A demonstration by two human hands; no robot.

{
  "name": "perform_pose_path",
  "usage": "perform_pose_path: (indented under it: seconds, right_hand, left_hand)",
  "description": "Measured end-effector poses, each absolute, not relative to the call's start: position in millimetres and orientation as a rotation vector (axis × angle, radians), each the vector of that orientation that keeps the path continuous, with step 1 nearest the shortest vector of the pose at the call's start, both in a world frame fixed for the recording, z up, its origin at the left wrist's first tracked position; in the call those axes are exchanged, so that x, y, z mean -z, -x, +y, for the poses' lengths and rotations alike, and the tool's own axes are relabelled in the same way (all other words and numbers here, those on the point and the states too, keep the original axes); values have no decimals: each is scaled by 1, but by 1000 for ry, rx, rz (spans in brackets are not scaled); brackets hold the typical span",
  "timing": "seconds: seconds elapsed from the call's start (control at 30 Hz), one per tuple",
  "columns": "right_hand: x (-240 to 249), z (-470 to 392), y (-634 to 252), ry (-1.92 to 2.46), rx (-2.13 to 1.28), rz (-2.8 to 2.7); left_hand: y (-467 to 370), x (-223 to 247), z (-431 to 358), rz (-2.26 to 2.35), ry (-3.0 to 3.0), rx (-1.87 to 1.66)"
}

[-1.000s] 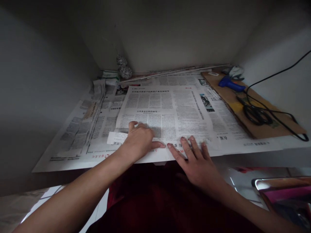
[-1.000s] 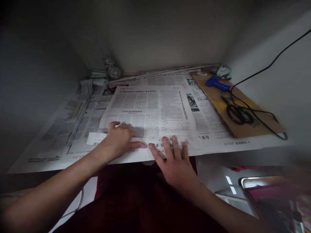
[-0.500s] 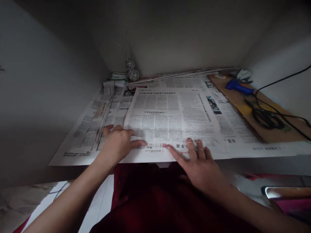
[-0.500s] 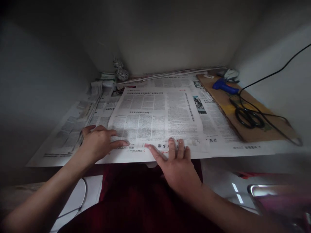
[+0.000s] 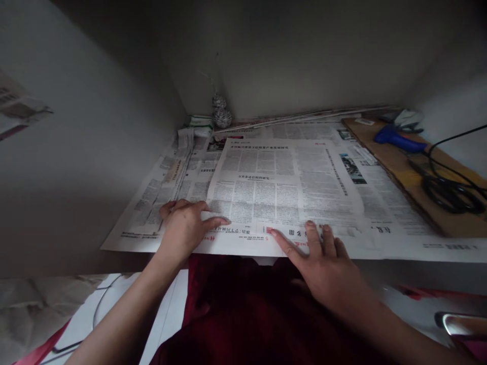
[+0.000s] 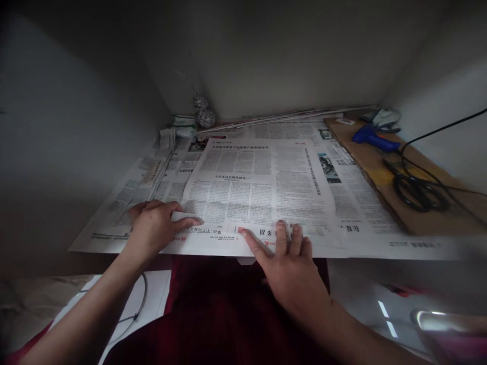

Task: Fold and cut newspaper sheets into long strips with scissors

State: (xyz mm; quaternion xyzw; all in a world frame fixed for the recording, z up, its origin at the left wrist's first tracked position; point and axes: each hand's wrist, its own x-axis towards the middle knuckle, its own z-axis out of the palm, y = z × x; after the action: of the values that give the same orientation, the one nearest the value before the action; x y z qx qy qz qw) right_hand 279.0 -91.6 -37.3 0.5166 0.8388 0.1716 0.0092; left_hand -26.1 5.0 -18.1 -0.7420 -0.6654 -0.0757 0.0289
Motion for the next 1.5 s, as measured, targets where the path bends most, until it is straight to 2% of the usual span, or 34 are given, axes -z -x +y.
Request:
perform_pose_path:
  seconds: [0.47,0.83,1.0,1.23,1.5]
  right_hand:
    - [38,-92,-278,-1645,-544,2641]
    - [41,-93,-277,-1671,-525,2654]
    - [38,-93,-276,-1659,-526,2640]
    - [37,-94,-276,-1641,-556,2626]
    - [37,-94,-275,-1653,-567,2622]
  left_hand:
    - [28,19,7,-2018,2269,197]
    - [23,27,-3,-2061,2158,410]
    - [21,27,-7,-1894,2116,417]
    - [23,25,-15,-1590,2384,363]
    - [4,32,-46,-1484,2504,332]
